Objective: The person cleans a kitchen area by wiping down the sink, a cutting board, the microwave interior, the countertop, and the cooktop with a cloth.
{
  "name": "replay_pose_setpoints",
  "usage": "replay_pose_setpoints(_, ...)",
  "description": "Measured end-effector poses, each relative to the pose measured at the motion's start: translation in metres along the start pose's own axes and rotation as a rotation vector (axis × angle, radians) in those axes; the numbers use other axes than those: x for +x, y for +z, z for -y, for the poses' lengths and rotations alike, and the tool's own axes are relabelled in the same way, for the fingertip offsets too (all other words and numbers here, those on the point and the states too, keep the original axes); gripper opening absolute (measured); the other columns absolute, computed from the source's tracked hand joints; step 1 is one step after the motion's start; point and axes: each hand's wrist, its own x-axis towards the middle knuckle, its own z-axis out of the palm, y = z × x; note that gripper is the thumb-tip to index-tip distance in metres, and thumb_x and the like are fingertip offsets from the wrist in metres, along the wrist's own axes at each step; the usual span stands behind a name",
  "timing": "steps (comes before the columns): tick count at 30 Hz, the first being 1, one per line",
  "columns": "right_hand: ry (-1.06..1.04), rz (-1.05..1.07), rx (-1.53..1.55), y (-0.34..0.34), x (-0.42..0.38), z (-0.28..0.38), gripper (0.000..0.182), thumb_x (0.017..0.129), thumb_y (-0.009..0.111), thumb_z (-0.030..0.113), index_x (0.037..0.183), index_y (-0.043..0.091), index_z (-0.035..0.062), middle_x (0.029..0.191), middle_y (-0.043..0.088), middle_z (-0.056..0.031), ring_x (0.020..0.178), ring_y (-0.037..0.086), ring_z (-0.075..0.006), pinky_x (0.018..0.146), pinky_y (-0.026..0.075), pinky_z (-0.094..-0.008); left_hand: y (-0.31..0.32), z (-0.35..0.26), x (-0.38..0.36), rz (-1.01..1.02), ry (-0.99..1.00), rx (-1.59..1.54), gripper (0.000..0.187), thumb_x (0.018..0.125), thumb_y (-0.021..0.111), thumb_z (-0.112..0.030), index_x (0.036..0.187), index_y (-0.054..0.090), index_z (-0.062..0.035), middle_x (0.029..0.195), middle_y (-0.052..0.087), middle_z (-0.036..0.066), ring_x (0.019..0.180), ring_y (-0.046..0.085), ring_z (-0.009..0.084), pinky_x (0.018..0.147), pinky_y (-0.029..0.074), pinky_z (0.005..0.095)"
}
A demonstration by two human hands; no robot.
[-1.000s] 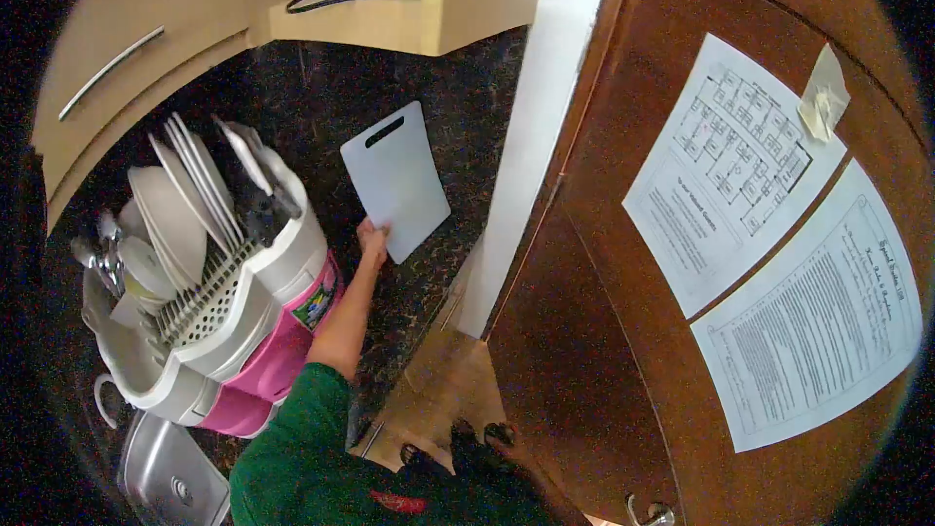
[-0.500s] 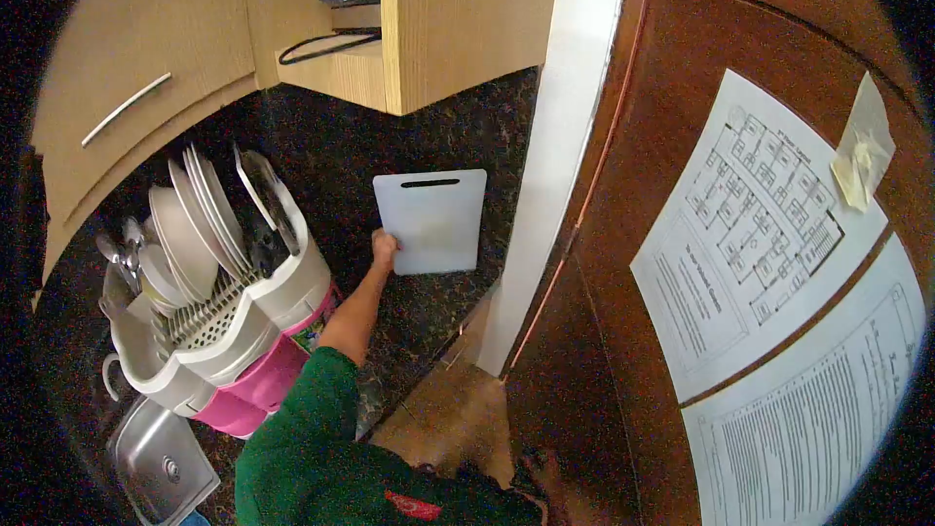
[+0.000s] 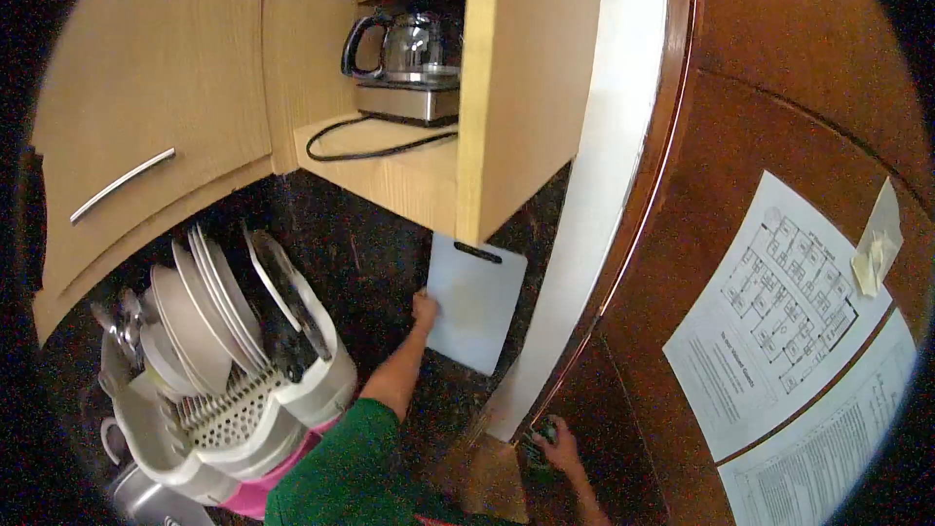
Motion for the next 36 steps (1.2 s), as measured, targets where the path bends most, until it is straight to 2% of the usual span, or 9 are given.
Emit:
replay_pose_setpoints(2,0.022,-0.022,-0.019,-0.008,0.016,0.060,0.061,0.075,0.071,0.032,0.122,0.044,0.0052,0.112,0.056,-0.0162,0.104,0.054,-0.0248,0.089,0.042,-0.0356,0.028,0.007,-0.005,-0.132,0.053,0.047,0.023,0.073,0.050,-0.010,0.093,0.060,-0.0036,0.084,0.060,0.011,0.080,0.056,0.0288,0.072,0.041,0.0447)
replay_pose_setpoints(5,-0.055,-0.005,0.054,-0.001,0.062,0.057,0.070,0.074,0.071,0.037,0.129,0.039,0.0083,0.120,0.052,-0.0178,0.109,0.052,-0.0290,0.090,0.042,-0.0388,0.061,-0.003,-0.001,-0.335,0.116,0.107,0.029,0.067,0.052,-0.005,0.095,0.060,-0.0019,0.089,0.062,0.015,0.085,0.056,0.0343,0.080,0.038,0.0475)
replay_pose_setpoints(8,0.016,0.064,0.119,0.029,0.124,0.036,0.079,0.074,0.071,0.039,0.134,0.032,0.0067,0.125,0.047,-0.0195,0.113,0.048,-0.0311,0.094,0.039,-0.0391,0.029,-0.048,-0.019,-0.148,-0.068,-0.174,0.028,0.065,0.050,-0.001,0.091,0.059,-0.0018,0.083,0.061,0.014,0.084,0.056,0.0327,0.079,0.037,0.0470)
replay_pose_setpoints(11,-0.107,0.070,-0.023,0.056,0.178,0.047,0.084,0.074,0.071,0.040,0.135,0.027,0.0005,0.127,0.044,-0.0223,0.117,0.044,-0.0322,0.098,0.035,-0.0383,-0.004,-0.095,-0.031,0.061,-0.147,-0.195,0.037,0.066,0.052,-0.002,0.103,0.056,0.0003,0.102,0.058,0.019,0.099,0.052,0.0336,0.080,0.036,0.0474)
replay_pose_setpoints(14,-0.119,0.082,0.025,0.078,0.211,0.063,0.080,0.075,0.070,0.040,0.130,0.029,-0.0020,0.124,0.046,-0.0229,0.117,0.045,-0.0328,0.096,0.037,-0.0384,-0.010,-0.126,-0.059,-0.155,-0.233,0.163,0.050,0.073,0.056,-0.009,0.121,0.045,0.0018,0.122,0.046,0.024,0.115,0.040,0.0372,0.088,0.032,0.0502)
replay_pose_setpoints(23,-0.038,-0.046,-0.191,0.125,0.257,0.035,0.067,0.080,0.060,0.042,0.121,0.035,-0.0055,0.108,0.054,-0.0310,0.105,0.052,-0.0435,0.088,0.042,-0.0440,-0.029,-0.119,-0.112,0.075,0.232,0.009,0.066,0.082,0.053,-0.017,0.136,0.022,0.0059,0.142,0.015,0.026,0.130,0.018,0.0393,0.102,0.019,0.0517)
replay_pose_setpoints(28,-0.047,-0.002,-0.280,0.117,0.269,0.042,0.064,0.080,0.055,0.048,0.111,0.050,-0.0077,0.106,0.055,-0.0309,0.099,0.055,-0.0440,0.083,0.045,-0.0450,-0.016,-0.123,-0.108,0.099,0.247,0.041,0.068,0.079,0.053,-0.014,0.136,0.021,0.0063,0.143,0.014,0.025,0.130,0.017,0.0409,0.101,0.019,0.0532)
replay_pose_setpoints(31,-0.089,0.195,-0.291,0.093,0.247,0.087,0.057,0.083,0.055,0.043,0.113,0.047,-0.0045,0.110,0.054,-0.0284,0.102,0.053,-0.0411,0.086,0.043,-0.0456,0.003,-0.109,-0.103,0.215,0.168,0.118,0.071,0.077,0.055,-0.016,0.136,0.022,0.0070,0.143,0.013,0.026,0.130,0.018,0.0415,0.100,0.022,0.0534)
replay_pose_setpoints(36,-0.002,-0.179,-0.310,0.124,0.260,0.051,0.052,0.083,0.053,0.047,0.105,0.054,-0.0005,0.108,0.056,-0.0259,0.102,0.053,-0.0419,0.085,0.043,-0.0456,-0.044,-0.142,-0.105,0.229,0.195,0.024,0.073,0.075,0.058,-0.018,0.134,0.024,0.0065,0.142,0.014,0.028,0.128,0.022,0.0431,0.098,0.026,0.0551)
